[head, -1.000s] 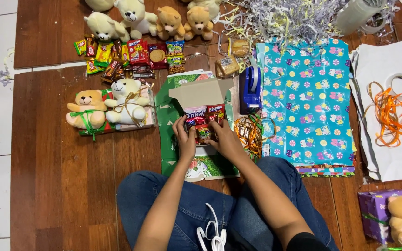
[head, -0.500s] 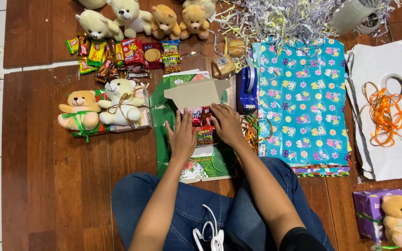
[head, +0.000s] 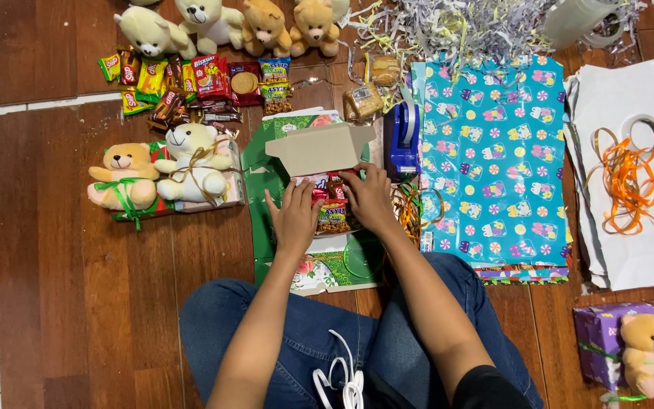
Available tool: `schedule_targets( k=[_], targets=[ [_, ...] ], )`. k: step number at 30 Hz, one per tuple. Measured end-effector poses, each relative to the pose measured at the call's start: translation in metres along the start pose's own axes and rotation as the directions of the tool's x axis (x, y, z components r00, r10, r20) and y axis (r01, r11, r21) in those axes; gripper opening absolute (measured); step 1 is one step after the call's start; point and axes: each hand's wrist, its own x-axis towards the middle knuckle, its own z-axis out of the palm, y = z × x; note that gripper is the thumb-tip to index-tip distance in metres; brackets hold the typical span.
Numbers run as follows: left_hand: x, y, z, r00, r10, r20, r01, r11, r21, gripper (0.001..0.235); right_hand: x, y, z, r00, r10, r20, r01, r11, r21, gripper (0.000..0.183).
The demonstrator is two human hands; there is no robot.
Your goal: A person is sitting on the floor, folding a small green gift box, filling it with shredded paper, and then placing various snack items inside.
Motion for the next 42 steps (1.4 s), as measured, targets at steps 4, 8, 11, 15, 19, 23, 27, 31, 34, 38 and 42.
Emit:
schedule_targets(
  k=[4, 8, 11, 15, 19, 23, 27, 31, 34, 38, 42],
  targets=[
    [0.001, 0.005, -0.003, 0.999, -0.038, -0.030, 0.037, 0.998, -0.048, 0.046, -0.001, -0.004, -0.005, 0.998, 0.010, -0.058, -0.004, 0.995, 0.099, 0.032],
    [0.003, 0.009, -0.015, 0.996, -0.089, 0.009, 0.089, 0.977, -0.196, 0.046, -0.004, -0.003, -0.012, 0.991, -0.011, -0.136, 0.052, 0.952, 0.301, 0.028],
    [0.004, 0.011, -0.020, 0.989, -0.136, 0.057, 0.147, 0.945, -0.293, 0.041, -0.007, -0.008, -0.021, 0.987, -0.128, -0.093, 0.153, 0.923, 0.354, 0.023],
    [0.005, -0.001, -0.006, 0.965, -0.257, 0.049, 0.251, 0.858, -0.447, 0.039, -0.010, -0.004, -0.014, 0.969, -0.236, -0.069, 0.246, 0.947, 0.209, 0.021],
    [0.015, -0.017, 0.014, 0.868, -0.496, 0.003, 0.292, 0.505, -0.812, 0.042, 0.001, 0.008, -0.013, 0.987, 0.071, -0.142, 0.012, 0.857, 0.514, 0.021],
    [0.033, -0.034, 0.006, 0.771, -0.452, 0.447, 0.411, -0.182, -0.893, 0.075, 0.007, 0.008, -0.009, 0.931, 0.366, 0.014, -0.244, 0.592, 0.768, 0.046],
    [0.043, -0.045, 0.007, 0.737, -0.371, 0.565, 0.441, -0.369, -0.818, 0.092, 0.011, 0.013, 0.004, 0.925, 0.370, 0.085, -0.220, 0.340, 0.914, 0.075],
    [0.041, -0.048, 0.004, 0.682, -0.386, 0.621, 0.389, -0.527, -0.755, 0.105, 0.010, 0.025, 0.008, 0.944, 0.319, 0.083, -0.160, 0.225, 0.961, 0.088],
    [0.035, -0.045, -0.003, 0.695, -0.425, 0.580, 0.343, -0.513, -0.787, 0.100, 0.008, 0.017, -0.008, 0.944, 0.326, 0.045, -0.130, 0.246, 0.960, 0.080],
    [0.031, -0.028, -0.039, 0.789, -0.443, 0.426, 0.454, -0.049, -0.890, 0.081, 0.007, 0.012, -0.031, 0.955, 0.296, -0.011, -0.125, 0.435, 0.892, 0.047],
    [0.013, -0.013, -0.078, 0.852, -0.372, 0.367, 0.489, 0.320, -0.811, 0.064, -0.004, 0.010, -0.055, 0.975, 0.205, -0.090, -0.068, 0.653, 0.754, 0.043]
  ],
)
